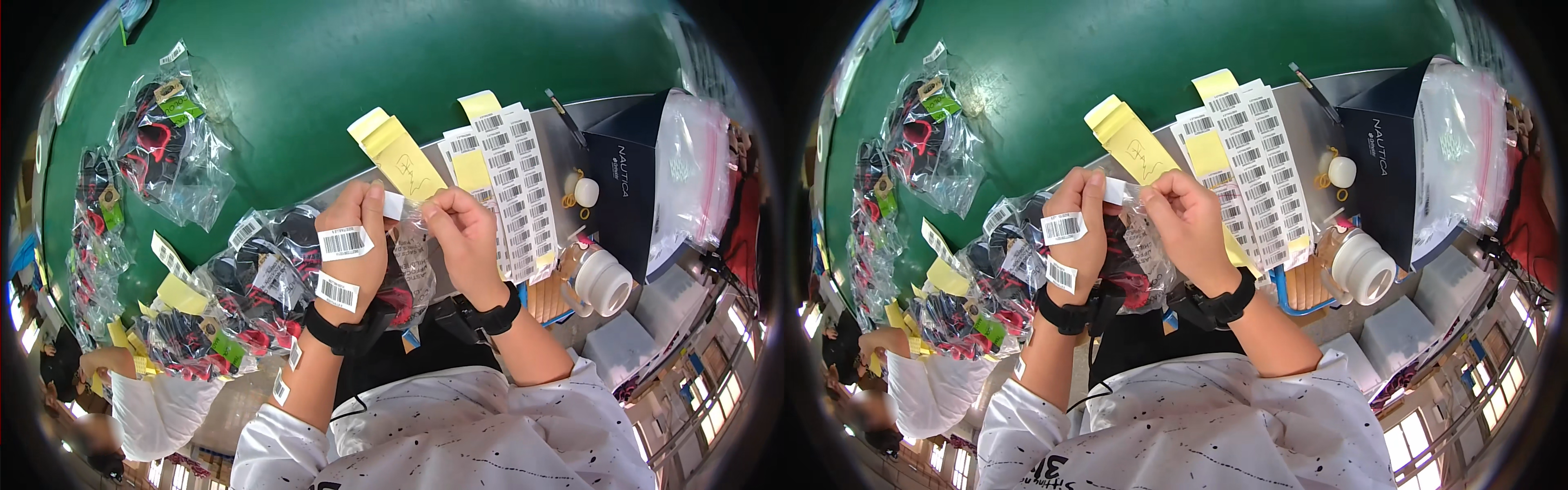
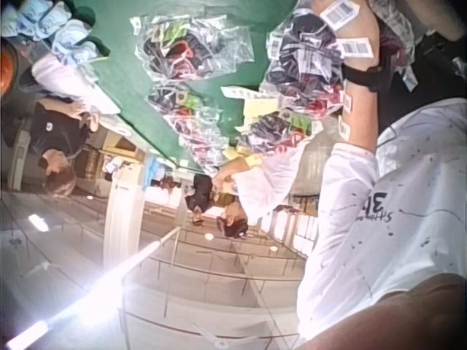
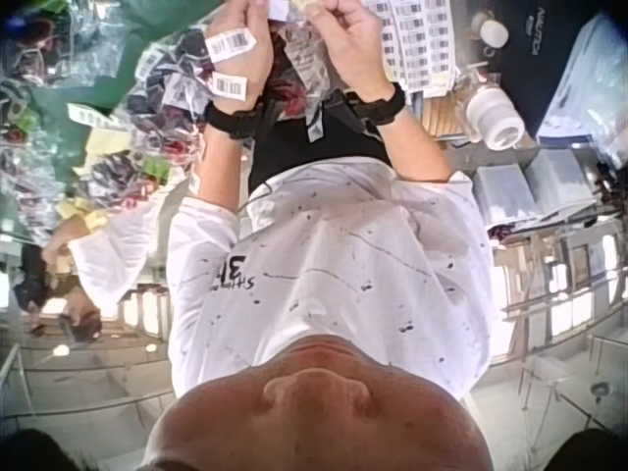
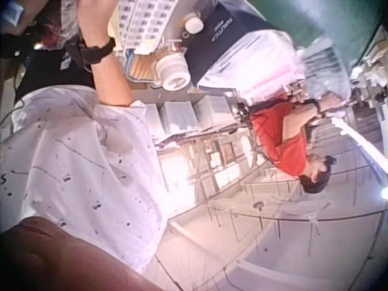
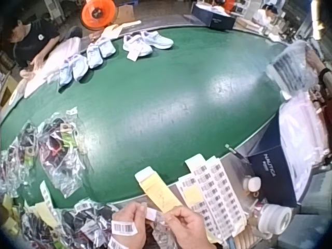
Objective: The person applies barcode labels to plastic-wrapped pairs of shoes on a green table. They peel labels from sheets, place them on the packaging, and move the labeled items aside.
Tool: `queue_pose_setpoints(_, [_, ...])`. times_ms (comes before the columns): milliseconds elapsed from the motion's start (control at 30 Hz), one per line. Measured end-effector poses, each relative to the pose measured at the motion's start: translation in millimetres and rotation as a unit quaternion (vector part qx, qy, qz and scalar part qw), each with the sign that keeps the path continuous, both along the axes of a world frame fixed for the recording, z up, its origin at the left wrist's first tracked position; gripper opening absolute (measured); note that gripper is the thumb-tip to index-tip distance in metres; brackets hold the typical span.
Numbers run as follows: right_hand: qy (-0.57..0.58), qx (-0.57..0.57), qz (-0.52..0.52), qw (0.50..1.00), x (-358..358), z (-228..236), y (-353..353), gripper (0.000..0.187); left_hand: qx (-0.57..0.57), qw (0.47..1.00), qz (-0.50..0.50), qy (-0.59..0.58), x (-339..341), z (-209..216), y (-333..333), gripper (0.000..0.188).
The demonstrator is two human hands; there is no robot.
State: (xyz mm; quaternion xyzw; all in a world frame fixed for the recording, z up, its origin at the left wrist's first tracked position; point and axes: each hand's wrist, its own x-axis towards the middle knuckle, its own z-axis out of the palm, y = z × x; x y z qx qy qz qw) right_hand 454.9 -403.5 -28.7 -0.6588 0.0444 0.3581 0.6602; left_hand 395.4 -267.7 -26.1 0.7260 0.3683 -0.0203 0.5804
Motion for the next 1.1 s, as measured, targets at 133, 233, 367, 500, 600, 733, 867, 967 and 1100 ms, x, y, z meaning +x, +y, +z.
queue_pose_setpoints(133, [-0.012, -0.006, 0.001, 1.000, -1, -6, -4, 0.009, -0.015, 1.000, 0.019, -0.007, 0, 2, 0, 0.031])
queue_pose_setpoints(233, [-0.009, 0.010, -0.008, 1.000, -3, -7, -1, 0.009, -0.012, 1.000, 0.023, -0.011, -5, 2, 2, 0.032])
queue_pose_setpoints(367, [-0.003, 0.019, -0.002, 1.000, -6, -9, -2, 0.010, -0.045, 0.997, 0.057, -0.016, -12, -3, 3, 0.033])
queue_pose_setpoints(500, [0.008, 0.024, 0.008, 1.000, -8, -12, -5, 0.010, -0.100, 0.990, 0.094, -0.024, -14, -1, 3, 0.030])
queue_pose_setpoints(600, [0.031, 0.043, -0.001, 0.999, -9, -13, -6, 0.009, -0.164, 0.977, 0.135, -0.023, -17, -5, 4, 0.029])
queue_pose_setpoints(733, [0.068, 0.084, -0.018, 0.994, -10, -18, -9, 0.007, -0.216, 0.961, 0.171, -0.033, -18, -7, 4, 0.027])
queue_pose_setpoints(867, [0.101, 0.116, -0.046, 0.987, -12, -22, -8, 0.006, -0.243, 0.951, 0.188, -0.022, -19, -7, 7, 0.027])
queue_pose_setpoints(967, [0.109, 0.130, -0.052, 0.984, -12, -24, -8, 0.006, -0.254, 0.948, 0.192, -0.021, -20, -7, 8, 0.028])
queue_pose_setpoints(1100, [0.117, 0.136, -0.046, 0.983, -11, -24, -9, 0.008, -0.262, 0.944, 0.199, -0.026, -19, -5, 9, 0.030])
